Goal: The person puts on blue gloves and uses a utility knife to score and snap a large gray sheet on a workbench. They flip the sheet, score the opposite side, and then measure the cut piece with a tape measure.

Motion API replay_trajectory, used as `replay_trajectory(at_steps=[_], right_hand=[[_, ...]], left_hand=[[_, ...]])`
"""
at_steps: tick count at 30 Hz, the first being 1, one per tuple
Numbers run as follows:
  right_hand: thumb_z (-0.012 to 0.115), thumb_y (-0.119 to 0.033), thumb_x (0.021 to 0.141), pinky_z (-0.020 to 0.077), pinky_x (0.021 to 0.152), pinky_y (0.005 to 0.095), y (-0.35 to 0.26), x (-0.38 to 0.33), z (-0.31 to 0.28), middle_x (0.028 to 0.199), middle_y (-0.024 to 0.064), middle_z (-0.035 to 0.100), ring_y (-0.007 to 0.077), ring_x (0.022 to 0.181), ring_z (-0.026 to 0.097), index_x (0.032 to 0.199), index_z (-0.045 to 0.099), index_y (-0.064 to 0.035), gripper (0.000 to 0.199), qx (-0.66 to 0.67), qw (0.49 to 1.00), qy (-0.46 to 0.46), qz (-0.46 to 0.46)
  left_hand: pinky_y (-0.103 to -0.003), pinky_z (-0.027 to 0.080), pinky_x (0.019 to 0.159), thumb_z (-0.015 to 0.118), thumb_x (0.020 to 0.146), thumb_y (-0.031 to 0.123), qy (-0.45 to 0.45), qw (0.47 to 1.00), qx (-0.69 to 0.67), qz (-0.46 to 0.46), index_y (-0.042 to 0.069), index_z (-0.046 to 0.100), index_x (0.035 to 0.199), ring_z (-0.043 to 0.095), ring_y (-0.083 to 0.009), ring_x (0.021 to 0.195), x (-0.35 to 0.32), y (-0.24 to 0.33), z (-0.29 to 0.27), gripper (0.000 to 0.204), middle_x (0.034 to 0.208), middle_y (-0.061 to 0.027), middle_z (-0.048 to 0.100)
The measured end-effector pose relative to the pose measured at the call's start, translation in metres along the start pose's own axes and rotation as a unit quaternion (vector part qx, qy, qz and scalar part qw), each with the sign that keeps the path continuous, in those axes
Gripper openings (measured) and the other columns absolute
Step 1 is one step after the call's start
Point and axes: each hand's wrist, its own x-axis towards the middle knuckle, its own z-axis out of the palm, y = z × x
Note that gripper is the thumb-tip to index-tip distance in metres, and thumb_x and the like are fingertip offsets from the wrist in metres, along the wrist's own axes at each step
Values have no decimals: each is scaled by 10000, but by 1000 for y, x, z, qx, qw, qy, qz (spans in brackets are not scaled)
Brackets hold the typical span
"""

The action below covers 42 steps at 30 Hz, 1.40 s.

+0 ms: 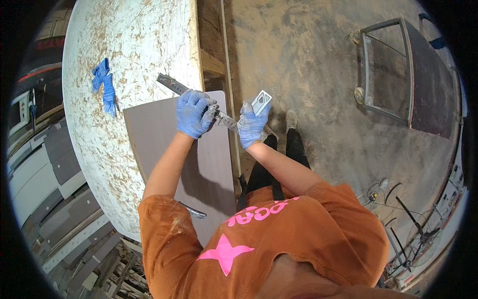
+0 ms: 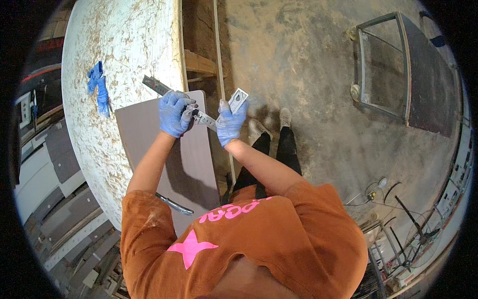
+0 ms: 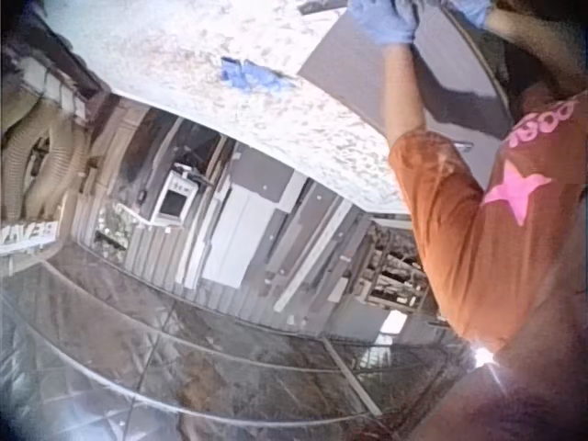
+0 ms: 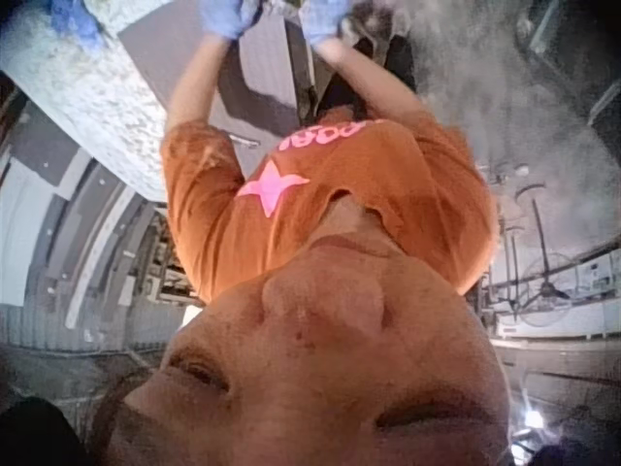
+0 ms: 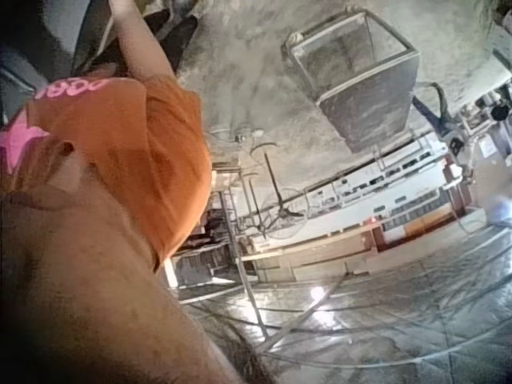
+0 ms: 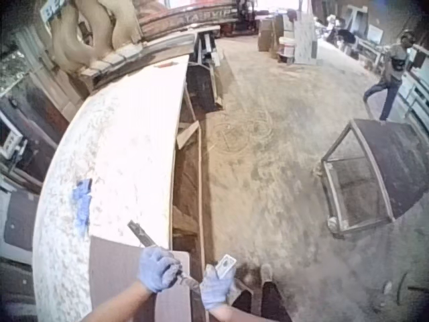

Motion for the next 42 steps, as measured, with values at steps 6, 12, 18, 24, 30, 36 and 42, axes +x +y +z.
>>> replay_trajectory(at_steps=[6, 12, 18, 24, 30, 36, 42], right_hand=[[644, -64, 845, 437, 629, 264, -40, 7, -35, 904, 12, 486, 110, 745, 494, 1050, 435, -86, 294, -134, 989, -55, 33], [636, -76, 865, 461, 724, 261, 16, -28, -37, 1026, 34, 496, 108, 921, 497, 1178, 406, -72, 389, -25, 999, 26, -12], [649, -89, 860, 455, 615, 280, -16, -32, -50, 912, 15, 504, 99, 758, 497, 1046, 439, -107, 281, -84, 996, -38, 9], [641, -64, 859, 459, 655, 270, 4, -53, -57, 880, 24, 520, 112, 743, 507, 1181, 407, -66, 398, -166, 984, -16, -68], [648, -80, 844, 462, 667, 270, -10, -59, -60, 996, 32, 474, 101, 792, 486, 1143, 411, -75, 382, -29, 995, -54, 84], [629, -99, 823, 430, 853, 327, 11, -69, -94, 1013, 69, 471, 156, 915, 478, 1162, 418, -47, 402, -98, 995, -16, 4], [661, -90, 821, 453, 840, 323, 11, -95, -69, 1089, 60, 482, 161, 962, 496, 1201, 415, -54, 454, -80, 993, -68, 53]], left_hand=[[-495, 366, 967, 463, 885, 439, 8, 997, 61, 49, 131, 619, 968, 556, -330, 985, -23, 8, -8, 355, 993, -91, 581], [-491, 402, 917, 551, 824, 395, 0, 1000, 19, 14, 133, 634, 906, 558, -326, 935, -18, 6, -1, 287, 930, -87, 579], [-469, 408, 930, 546, 819, 351, -29, 997, 42, 53, 155, 642, 940, 559, -286, 961, -43, 24, -7, 250, 978, -63, 588], [-462, 417, 871, 562, 821, 327, -45, 999, -20, 22, 166, 639, 953, 580, -279, 890, -48, 29, 0, 221, 946, -58, 603], [-475, 407, 899, 572, 821, 325, -38, 999, 25, 21, 163, 645, 924, 582, -267, 898, -74, 34, -3, 206, 947, -46, 604], [-461, 412, 874, 569, 822, 290, -20, 999, 17, 20, 149, 638, 894, 570, -276, 889, -78, 50, -3, 173, 901, -57, 580], [-446, 427, 789, 555, 825, 247, -31, 998, 45, 28, 141, 611, 892, 567, -286, 812, -95, 56, -6, 137, 849, -62, 567]])
